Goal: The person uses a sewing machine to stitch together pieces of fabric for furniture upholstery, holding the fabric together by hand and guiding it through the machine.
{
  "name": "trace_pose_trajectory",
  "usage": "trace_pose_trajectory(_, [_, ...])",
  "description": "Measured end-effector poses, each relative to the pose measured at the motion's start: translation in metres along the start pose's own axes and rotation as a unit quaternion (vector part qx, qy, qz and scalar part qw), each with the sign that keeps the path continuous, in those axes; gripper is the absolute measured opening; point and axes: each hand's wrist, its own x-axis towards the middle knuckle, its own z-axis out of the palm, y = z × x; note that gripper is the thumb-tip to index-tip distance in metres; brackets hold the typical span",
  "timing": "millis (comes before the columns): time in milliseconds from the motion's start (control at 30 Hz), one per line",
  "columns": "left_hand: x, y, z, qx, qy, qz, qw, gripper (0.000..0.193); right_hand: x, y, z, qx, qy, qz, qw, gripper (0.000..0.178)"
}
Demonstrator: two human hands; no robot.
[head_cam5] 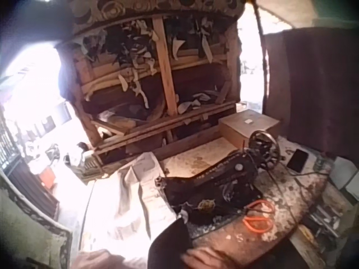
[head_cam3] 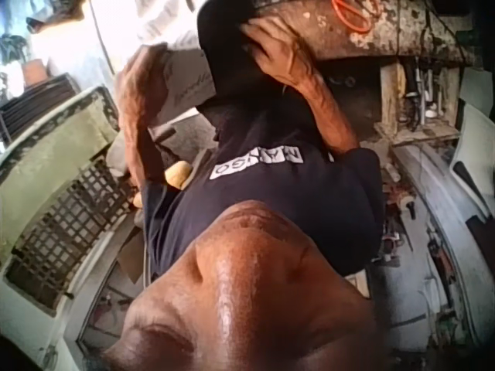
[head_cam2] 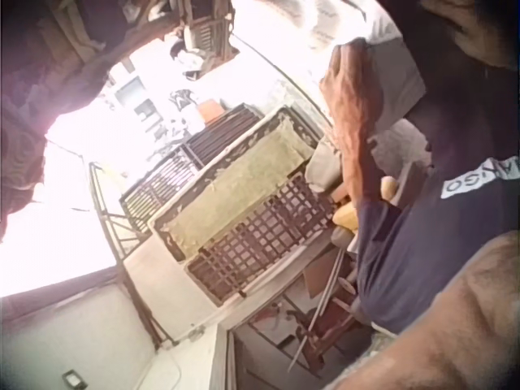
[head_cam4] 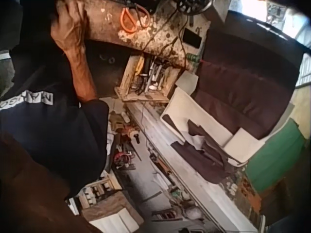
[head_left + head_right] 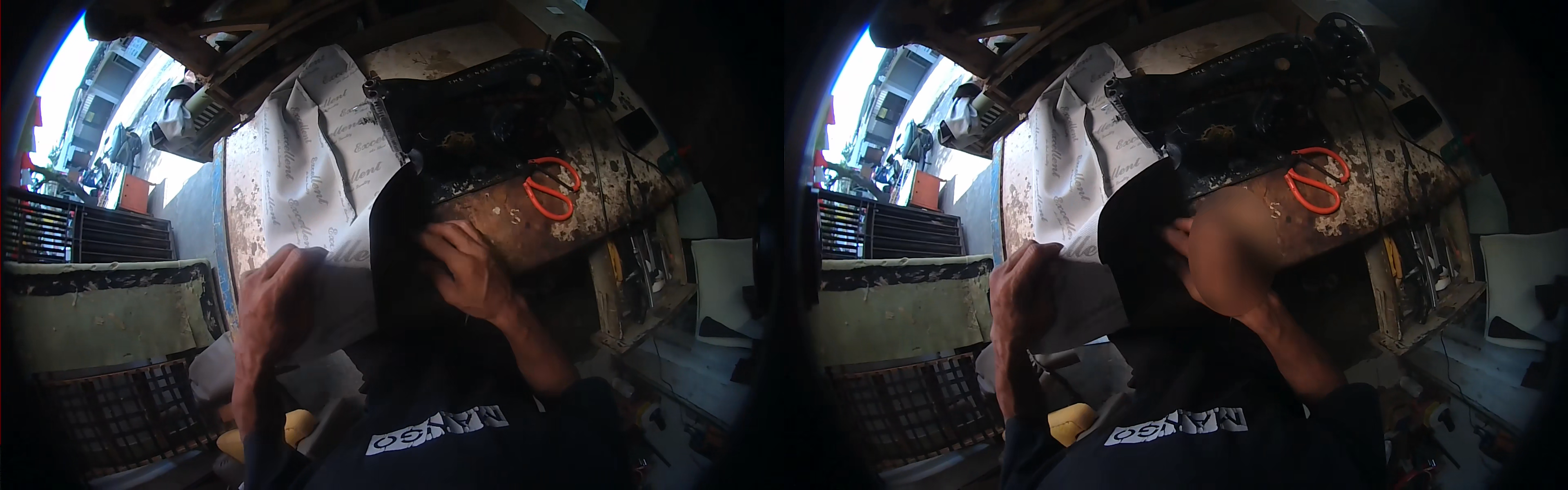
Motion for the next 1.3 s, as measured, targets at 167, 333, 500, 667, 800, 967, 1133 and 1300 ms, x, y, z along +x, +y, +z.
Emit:
trace_pose_trajectory(167, [0.041, -0.005, -0.029, 0.018, -0.134, -0.022, 0.991, 0.025, -0.019, 0.010, 0.008, -0.063, -0.102, 0.052, 0.991, 0.040])
trace_pose_trajectory(333, [0.043, 0.009, 0.005, -0.026, -0.357, 0.083, 0.930, 0.022, 0.034, 0.017, 0.009, -0.063, 0.044, -0.037, 0.996, 0.054])
trace_pose_trajectory(500, [0.064, -0.001, 0.013, -0.093, -0.438, 0.087, 0.890, 0.019, -0.001, 0.026, 0.036, -0.033, -0.006, -0.121, 0.992, 0.034])
trace_pose_trajectory(667, [0.082, -0.040, 0.098, -0.106, -0.275, 0.024, 0.955, 0.045, -0.015, 0.022, 0.022, -0.038, -0.037, -0.090, 0.994, 0.041])
trace_pose_trajectory(800, [0.072, -0.055, 0.134, 0.067, -0.179, 0.118, 0.974, 0.059, -0.027, 0.024, 0.014, -0.031, -0.055, -0.077, 0.995, 0.047])
trace_pose_trajectory(967, [0.059, -0.047, 0.137, 0.105, -0.206, 0.090, 0.969, 0.060, -0.028, 0.023, 0.003, -0.018, -0.079, -0.062, 0.995, 0.045])
trace_pose_trajectory(1133, [0.052, -0.039, 0.138, 0.092, -0.222, 0.050, 0.969, 0.064, -0.035, 0.022, -0.005, -0.033, -0.117, -0.076, 0.990, 0.052])
trace_pose_trajectory(1300, [0.045, -0.046, 0.144, 0.081, -0.207, 0.058, 0.973, 0.065, -0.041, 0.018, -0.004, -0.050, -0.108, -0.062, 0.991, 0.048])
